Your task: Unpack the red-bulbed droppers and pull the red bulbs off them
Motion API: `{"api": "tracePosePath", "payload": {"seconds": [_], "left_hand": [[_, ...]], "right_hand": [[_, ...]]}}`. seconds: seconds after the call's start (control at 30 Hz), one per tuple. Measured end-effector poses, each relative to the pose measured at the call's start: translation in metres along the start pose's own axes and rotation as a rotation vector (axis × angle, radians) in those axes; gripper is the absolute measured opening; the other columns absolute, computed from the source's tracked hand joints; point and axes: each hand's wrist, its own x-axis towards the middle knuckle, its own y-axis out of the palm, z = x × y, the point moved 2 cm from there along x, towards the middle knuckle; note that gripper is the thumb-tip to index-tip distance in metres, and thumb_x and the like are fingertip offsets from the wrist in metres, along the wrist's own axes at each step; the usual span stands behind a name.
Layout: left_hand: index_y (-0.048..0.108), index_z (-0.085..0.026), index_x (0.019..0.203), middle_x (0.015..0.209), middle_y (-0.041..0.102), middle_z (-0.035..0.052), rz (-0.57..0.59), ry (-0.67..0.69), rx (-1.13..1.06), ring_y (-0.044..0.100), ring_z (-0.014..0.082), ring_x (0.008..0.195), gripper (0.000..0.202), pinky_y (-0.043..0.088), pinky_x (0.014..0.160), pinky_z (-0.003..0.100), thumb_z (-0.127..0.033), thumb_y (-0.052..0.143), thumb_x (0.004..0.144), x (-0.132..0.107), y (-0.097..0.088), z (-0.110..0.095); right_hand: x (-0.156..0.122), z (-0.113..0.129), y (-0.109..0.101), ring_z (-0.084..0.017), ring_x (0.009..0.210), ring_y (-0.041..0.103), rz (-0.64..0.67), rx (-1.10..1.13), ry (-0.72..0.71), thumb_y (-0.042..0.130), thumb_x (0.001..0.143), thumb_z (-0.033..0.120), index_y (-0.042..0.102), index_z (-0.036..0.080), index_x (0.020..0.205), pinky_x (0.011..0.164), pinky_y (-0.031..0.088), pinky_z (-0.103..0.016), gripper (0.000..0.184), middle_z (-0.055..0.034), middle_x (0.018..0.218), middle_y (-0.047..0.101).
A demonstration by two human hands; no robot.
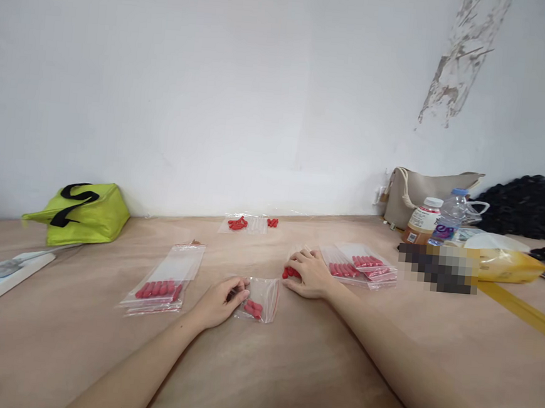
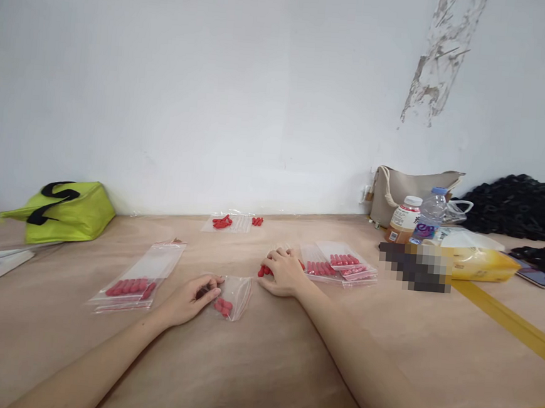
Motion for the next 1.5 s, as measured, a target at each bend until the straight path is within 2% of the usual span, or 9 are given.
{"api": "tracePosePath", "payload": {"seconds": [0.1,0.27,0.37,0.5,0.6,0.73,0.93,1.2,1.5], "left_hand": [[0.049,-0.02,0.072,0.097,0.063,0.004,0.001,-0.005,0.003,0.055,0.0184,0.097,0.022,0.043,0.079,0.029,-0.037,0.042,0.083,0.0,0.0,0.0],[0.05,-0.02,0.077,0.098,0.062,0.0037,-0.002,0.009,0.018,0.054,0.0178,0.099,0.021,0.043,0.08,0.029,-0.038,0.04,0.084,-0.001,0.001,0.001],[0.052,-0.021,0.085,0.102,0.06,0.0042,-0.046,0.047,0.058,0.054,0.0177,0.099,0.021,0.043,0.082,0.031,-0.037,0.039,0.085,-0.002,0.0,0.0],[0.055,-0.021,0.091,0.106,0.059,0.0054,-0.09,0.104,0.095,0.052,0.0182,0.102,0.023,0.04,0.089,0.034,-0.037,0.04,0.085,-0.004,-0.002,-0.002],[0.056,-0.022,0.101,0.114,0.057,0.0059,-0.034,0.147,0.094,0.05,0.0182,0.107,0.026,0.038,0.094,0.034,-0.037,0.044,0.083,-0.005,-0.002,-0.003],[0.054,-0.024,0.114,0.121,0.054,0.0052,0.086,0.162,0.112,0.046,0.02,0.113,0.035,0.036,0.097,0.037,-0.038,0.045,0.083,-0.004,0.003,-0.004],[0.053,-0.022,0.115,0.118,0.056,0.0053,0.014,0.093,0.102,0.049,0.0193,0.11,0.037,0.036,0.097,0.037,-0.04,0.043,0.084,-0.001,0.011,0.0],[0.051,-0.023,0.118,0.121,0.054,0.0042,0.006,0.101,0.134,0.045,0.0187,0.115,0.036,0.03,0.101,0.04,-0.037,0.039,0.086,0.003,0.019,0.0],[0.035,-0.026,0.131,0.135,0.039,0.0025,0.151,0.164,0.195,0.032,0.0197,0.126,0.049,0.024,0.105,0.039,-0.043,0.04,0.085,-0.002,0.014,-0.006]], "right_hand": [[0.0,-0.001,0.005,-0.019,0.089,0.044,-0.029,0.058,0.03,0.051,0.077,0.046,0.059,0.02,0.085,0.08,0.026,-0.034,0.029,-0.005,0.09,0.056],[0.0,-0.002,0.008,-0.018,0.09,0.045,-0.079,0.075,0.034,0.052,0.077,0.029,0.058,0.018,0.086,0.08,0.027,-0.033,0.015,-0.0042,0.09,0.057],[-0.003,0.003,0.003,-0.018,0.09,0.046,-0.167,0.132,0.047,0.056,0.073,0.027,0.057,0.018,0.087,0.081,0.028,-0.033,0.017,-0.0041,0.09,0.057],[-0.011,0.018,-0.001,-0.015,0.078,0.048,-0.269,0.259,0.112,0.053,0.071,0.018,0.057,0.017,0.076,0.074,0.033,-0.029,0.006,-0.0031,0.078,0.057],[-0.019,0.034,0.003,-0.014,0.072,0.048,-0.223,0.328,0.079,0.054,0.068,0.014,0.058,0.018,0.067,0.07,0.034,-0.027,0.005,-0.0012,0.069,0.056],[-0.023,0.052,0.008,-0.015,0.074,0.049,-0.099,0.359,-0.035,0.058,0.072,0.023,0.065,0.021,0.072,0.071,0.034,-0.028,0.007,-0.001,0.073,0.059],[-0.018,0.057,0.006,-0.014,0.08,0.051,-0.018,0.445,-0.123,0.058,0.076,0.028,0.066,0.022,0.082,0.074,0.035,-0.026,0.012,-0.0011,0.079,0.061],[-0.015,0.064,0.012,-0.013,0.077,0.054,-0.031,0.606,-0.011,0.063,0.067,0.024,0.063,0.021,0.082,0.071,0.039,-0.023,0.015,0.0006,0.081,0.062],[-0.018,0.057,0.011,-0.01,0.062,0.052,-0.037,0.611,0.169,0.054,0.069,0.017,0.054,0.017,0.082,0.058,0.039,-0.021,0.014,0.0006,0.07,0.058]]}}
